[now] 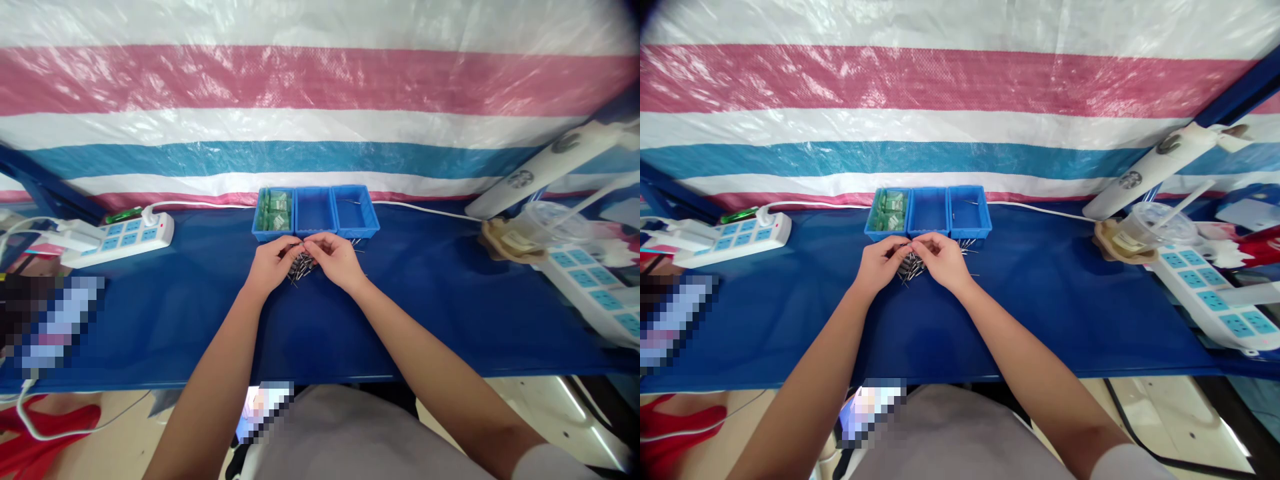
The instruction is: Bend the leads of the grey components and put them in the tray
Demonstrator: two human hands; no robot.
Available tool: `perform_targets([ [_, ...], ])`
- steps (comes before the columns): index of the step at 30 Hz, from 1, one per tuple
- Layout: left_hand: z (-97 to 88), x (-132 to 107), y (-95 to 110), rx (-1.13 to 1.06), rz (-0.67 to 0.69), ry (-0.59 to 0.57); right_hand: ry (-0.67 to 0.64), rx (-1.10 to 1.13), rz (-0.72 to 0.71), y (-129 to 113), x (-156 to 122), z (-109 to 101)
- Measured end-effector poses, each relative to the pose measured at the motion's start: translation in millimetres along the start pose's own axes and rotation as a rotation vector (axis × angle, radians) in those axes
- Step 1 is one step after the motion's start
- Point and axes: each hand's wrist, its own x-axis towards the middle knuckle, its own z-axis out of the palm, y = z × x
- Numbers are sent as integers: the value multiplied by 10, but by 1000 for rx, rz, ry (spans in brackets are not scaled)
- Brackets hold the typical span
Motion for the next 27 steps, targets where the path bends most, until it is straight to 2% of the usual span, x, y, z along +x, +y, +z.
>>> perform_targets([
  [5,-5,-7,0,-1,-11,9,-44,64,-8,-43,-5,4],
  [9,16,-7,-6,-15,9,28,-22,94,19,-83,11,-13],
  [13,26,-7,-8,-35,13,40,-15,37,24,-83,16,-20],
  [22,-27,0,26,-4,-50,-36,-31,-105,-60,-94,-38,8],
  [27,-26,-11,24,10,-35,-2,-20,-219,-76,-94,-42,-9],
])
